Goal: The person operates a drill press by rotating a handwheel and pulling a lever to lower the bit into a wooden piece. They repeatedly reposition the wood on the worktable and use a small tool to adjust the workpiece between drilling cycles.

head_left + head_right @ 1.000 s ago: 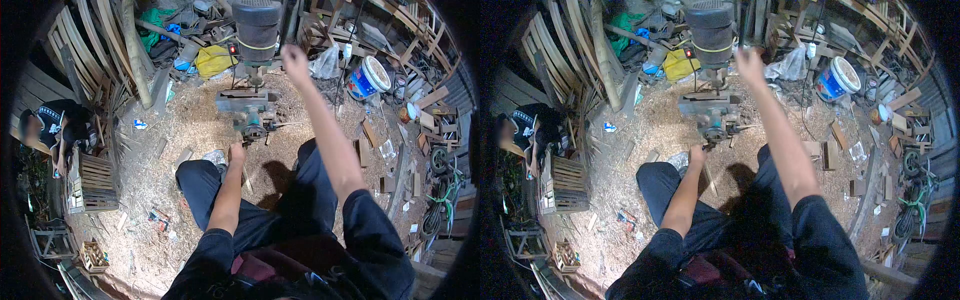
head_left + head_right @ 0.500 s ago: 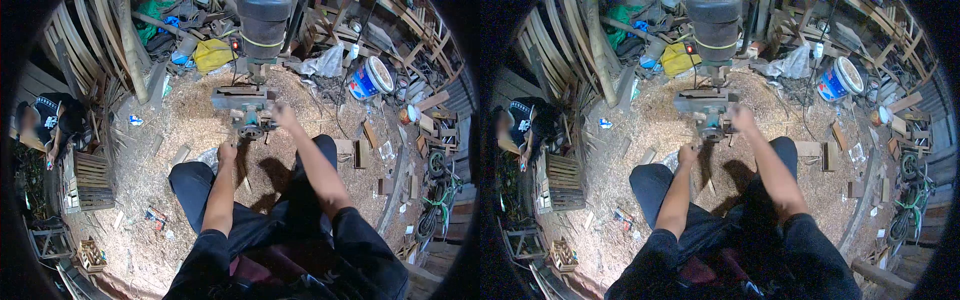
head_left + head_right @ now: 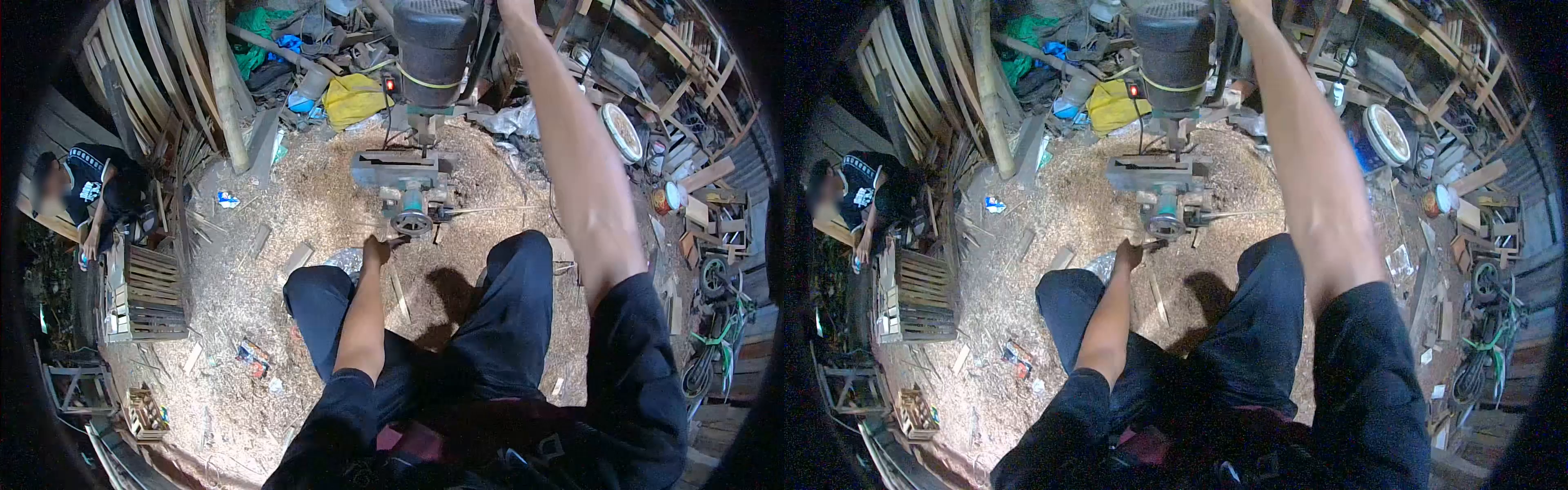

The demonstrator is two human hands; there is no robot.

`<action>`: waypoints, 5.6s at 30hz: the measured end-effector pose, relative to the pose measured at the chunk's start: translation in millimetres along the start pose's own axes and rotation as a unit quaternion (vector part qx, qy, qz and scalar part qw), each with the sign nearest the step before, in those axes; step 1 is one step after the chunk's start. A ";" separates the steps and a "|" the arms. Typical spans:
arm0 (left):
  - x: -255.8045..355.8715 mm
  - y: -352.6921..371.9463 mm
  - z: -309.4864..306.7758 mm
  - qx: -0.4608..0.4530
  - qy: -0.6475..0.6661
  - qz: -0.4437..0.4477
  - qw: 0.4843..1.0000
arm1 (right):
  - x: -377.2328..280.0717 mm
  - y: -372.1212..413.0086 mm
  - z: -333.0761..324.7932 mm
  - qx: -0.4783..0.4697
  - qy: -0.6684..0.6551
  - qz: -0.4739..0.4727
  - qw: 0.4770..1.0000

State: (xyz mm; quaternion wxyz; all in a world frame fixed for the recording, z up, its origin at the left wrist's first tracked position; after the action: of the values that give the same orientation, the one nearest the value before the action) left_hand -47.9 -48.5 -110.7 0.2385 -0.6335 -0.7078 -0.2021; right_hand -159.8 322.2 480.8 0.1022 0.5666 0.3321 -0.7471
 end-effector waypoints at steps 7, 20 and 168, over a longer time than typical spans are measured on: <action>19.6 -0.2 50.7 0.008 0.269 0.096 0.958 | 2.5 -11.9 0.4 0.043 -0.002 -0.007 0.999; 6.4 25.0 123.3 -0.139 -0.401 0.346 0.837 | 6.9 -7.0 6.5 -0.055 -0.092 0.042 0.993; 9.0 11.7 -24.0 -0.049 -0.090 -0.018 0.995 | 341.3 394.9 -93.7 -0.339 0.373 -0.006 0.864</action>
State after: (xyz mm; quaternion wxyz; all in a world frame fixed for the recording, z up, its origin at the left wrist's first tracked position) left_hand -35.1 -54.0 -86.2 0.1383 -0.6475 -0.7267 -0.1830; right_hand 7.0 156.4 5.5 0.1522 0.7314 0.5814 -0.3223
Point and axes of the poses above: each hand's wrist, its own y-axis away from the middle knuckle, its own z-axis out of the palm, x = y × z, the point moved 8 cm from there along -y, towards the middle knuckle, and after that the axes turned 14 degrees about x, right-handed, at the moved point
